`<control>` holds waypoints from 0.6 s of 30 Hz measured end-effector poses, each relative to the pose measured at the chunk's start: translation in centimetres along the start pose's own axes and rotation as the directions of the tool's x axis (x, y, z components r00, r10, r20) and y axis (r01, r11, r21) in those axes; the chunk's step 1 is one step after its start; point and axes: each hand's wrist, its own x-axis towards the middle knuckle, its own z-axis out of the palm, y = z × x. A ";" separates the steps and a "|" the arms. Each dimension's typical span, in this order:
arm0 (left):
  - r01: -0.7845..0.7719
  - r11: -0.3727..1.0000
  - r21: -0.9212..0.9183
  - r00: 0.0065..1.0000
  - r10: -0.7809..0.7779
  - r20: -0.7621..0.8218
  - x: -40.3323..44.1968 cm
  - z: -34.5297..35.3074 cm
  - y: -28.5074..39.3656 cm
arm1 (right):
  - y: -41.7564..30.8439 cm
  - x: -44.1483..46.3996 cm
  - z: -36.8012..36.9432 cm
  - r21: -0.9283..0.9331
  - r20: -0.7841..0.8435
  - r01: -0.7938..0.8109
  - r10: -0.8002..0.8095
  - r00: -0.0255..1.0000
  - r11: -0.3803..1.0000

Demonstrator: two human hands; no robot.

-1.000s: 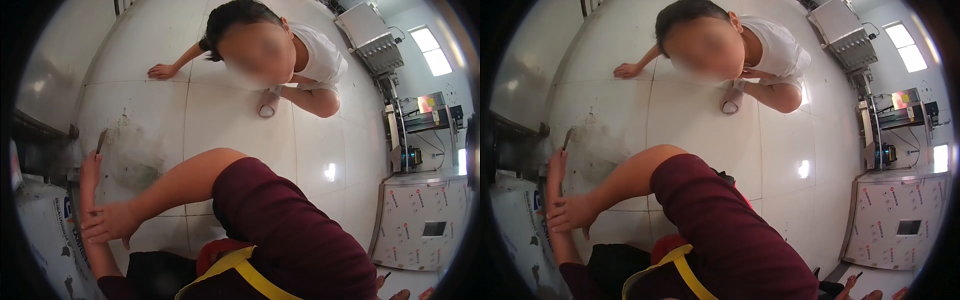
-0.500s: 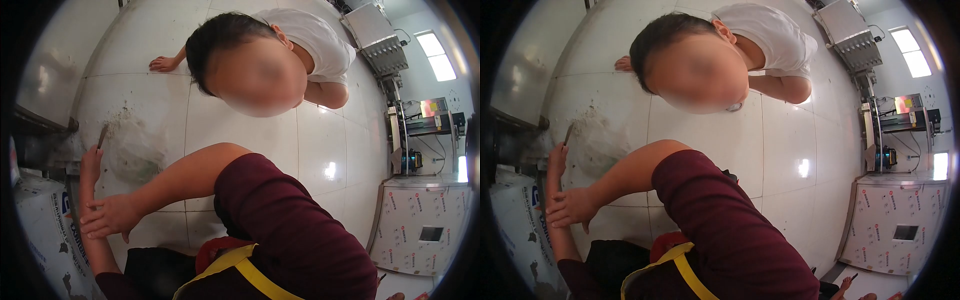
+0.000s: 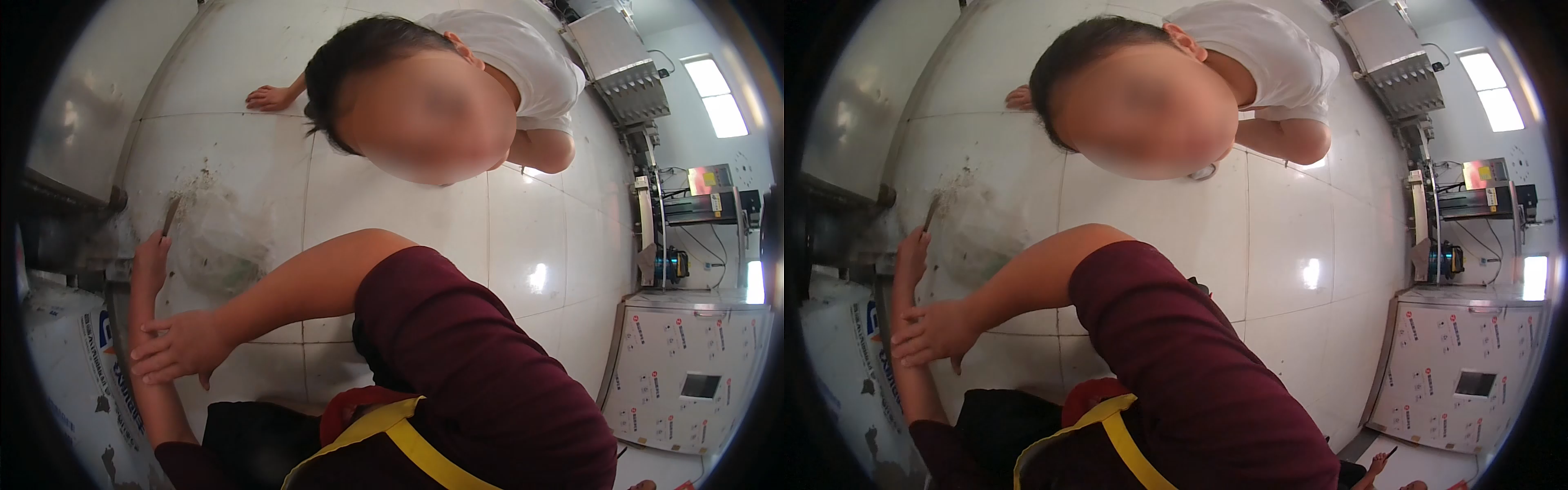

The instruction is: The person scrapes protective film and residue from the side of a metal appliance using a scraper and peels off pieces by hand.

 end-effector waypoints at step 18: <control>-0.020 1.000 0.011 1.000 0.020 0.006 0.5 0.4 -0.3 | 0.4 -0.5 0.2 0.055 0.026 -0.008 0.007 1.000 0.998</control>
